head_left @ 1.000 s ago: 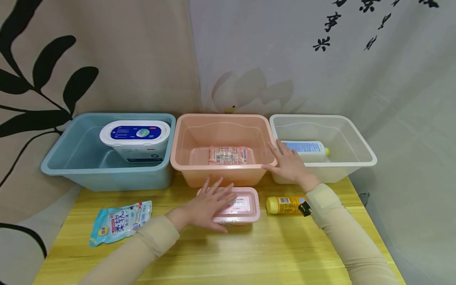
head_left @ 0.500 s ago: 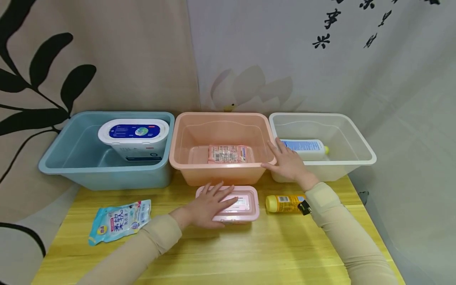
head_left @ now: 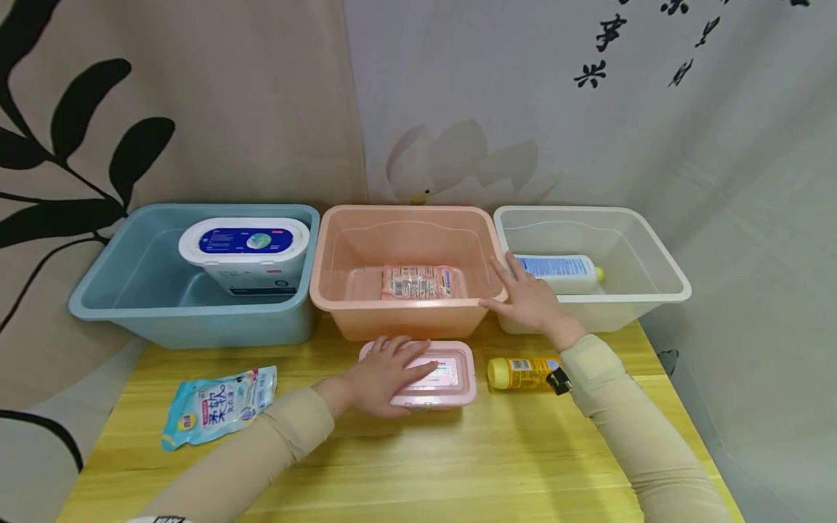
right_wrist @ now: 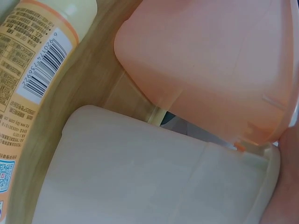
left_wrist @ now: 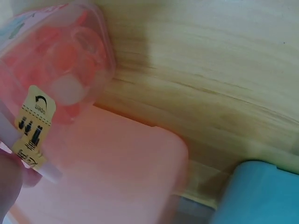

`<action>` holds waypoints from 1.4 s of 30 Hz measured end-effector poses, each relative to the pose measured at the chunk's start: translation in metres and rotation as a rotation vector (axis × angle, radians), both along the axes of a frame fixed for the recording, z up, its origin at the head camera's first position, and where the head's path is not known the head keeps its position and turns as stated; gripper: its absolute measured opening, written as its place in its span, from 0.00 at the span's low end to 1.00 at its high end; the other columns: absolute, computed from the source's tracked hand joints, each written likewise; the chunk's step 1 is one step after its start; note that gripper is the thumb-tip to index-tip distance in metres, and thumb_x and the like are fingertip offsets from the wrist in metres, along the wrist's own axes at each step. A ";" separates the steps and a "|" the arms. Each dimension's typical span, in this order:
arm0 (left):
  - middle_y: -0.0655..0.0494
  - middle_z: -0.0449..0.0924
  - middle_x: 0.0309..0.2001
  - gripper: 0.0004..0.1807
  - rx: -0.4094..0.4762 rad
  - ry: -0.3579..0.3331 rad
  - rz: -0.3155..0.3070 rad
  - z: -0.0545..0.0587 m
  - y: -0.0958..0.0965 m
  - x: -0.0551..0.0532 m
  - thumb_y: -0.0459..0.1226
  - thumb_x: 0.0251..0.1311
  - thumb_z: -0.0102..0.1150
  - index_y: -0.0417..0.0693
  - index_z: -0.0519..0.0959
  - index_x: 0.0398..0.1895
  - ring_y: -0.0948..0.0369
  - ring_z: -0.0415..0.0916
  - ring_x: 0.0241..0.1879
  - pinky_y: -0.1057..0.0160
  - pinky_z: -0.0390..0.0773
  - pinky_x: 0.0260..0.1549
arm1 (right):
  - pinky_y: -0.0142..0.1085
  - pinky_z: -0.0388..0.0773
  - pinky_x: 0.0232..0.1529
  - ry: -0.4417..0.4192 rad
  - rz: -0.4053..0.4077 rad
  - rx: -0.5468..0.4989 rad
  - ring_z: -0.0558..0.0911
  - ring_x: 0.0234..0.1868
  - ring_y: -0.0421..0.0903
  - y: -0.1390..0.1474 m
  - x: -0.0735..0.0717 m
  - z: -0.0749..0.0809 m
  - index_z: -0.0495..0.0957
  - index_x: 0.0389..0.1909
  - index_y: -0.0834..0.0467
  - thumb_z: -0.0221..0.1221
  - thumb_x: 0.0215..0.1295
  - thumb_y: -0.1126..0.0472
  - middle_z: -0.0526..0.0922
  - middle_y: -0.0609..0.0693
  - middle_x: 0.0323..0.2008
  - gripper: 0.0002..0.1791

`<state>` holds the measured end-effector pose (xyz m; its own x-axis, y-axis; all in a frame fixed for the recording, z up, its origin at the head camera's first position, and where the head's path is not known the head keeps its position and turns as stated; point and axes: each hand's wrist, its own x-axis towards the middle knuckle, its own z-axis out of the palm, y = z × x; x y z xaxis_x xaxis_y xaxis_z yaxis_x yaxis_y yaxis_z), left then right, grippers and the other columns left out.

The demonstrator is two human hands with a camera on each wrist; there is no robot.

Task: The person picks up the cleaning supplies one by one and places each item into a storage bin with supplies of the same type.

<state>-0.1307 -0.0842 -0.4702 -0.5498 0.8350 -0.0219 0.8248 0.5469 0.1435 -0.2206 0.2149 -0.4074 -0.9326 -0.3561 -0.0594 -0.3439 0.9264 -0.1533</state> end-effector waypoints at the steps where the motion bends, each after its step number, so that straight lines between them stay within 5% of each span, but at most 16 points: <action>1: 0.48 0.49 0.73 0.44 0.005 0.001 -0.002 0.000 0.000 -0.001 0.60 0.49 0.58 0.63 0.57 0.71 0.44 0.53 0.66 0.40 0.58 0.59 | 0.51 0.78 0.41 0.002 0.000 0.000 0.76 0.54 0.67 0.000 0.000 0.000 0.44 0.74 0.51 0.48 0.61 0.32 0.44 0.64 0.73 0.47; 19: 0.50 0.53 0.72 0.43 0.069 0.039 -0.074 0.002 -0.007 -0.005 0.59 0.47 0.59 0.62 0.62 0.69 0.47 0.57 0.63 0.43 0.61 0.56 | 0.46 0.79 0.33 0.015 0.000 -0.001 0.76 0.54 0.67 0.001 -0.001 -0.002 0.43 0.74 0.51 0.49 0.61 0.32 0.44 0.63 0.73 0.47; 27: 0.52 0.52 0.72 0.41 0.064 0.038 -0.097 0.020 -0.014 -0.006 0.61 0.50 0.56 0.64 0.61 0.69 0.48 0.54 0.64 0.44 0.58 0.58 | 0.44 0.78 0.30 0.017 -0.002 0.000 0.78 0.50 0.66 0.002 0.000 -0.001 0.43 0.74 0.51 0.49 0.61 0.32 0.45 0.64 0.73 0.48; 42: 0.54 0.51 0.73 0.39 0.032 -0.018 -0.111 0.056 -0.033 -0.002 0.59 0.52 0.55 0.63 0.61 0.69 0.48 0.52 0.65 0.43 0.55 0.60 | 0.51 0.79 0.40 -0.012 -0.006 0.005 0.75 0.54 0.68 0.001 -0.001 -0.002 0.42 0.74 0.50 0.47 0.61 0.31 0.42 0.63 0.73 0.48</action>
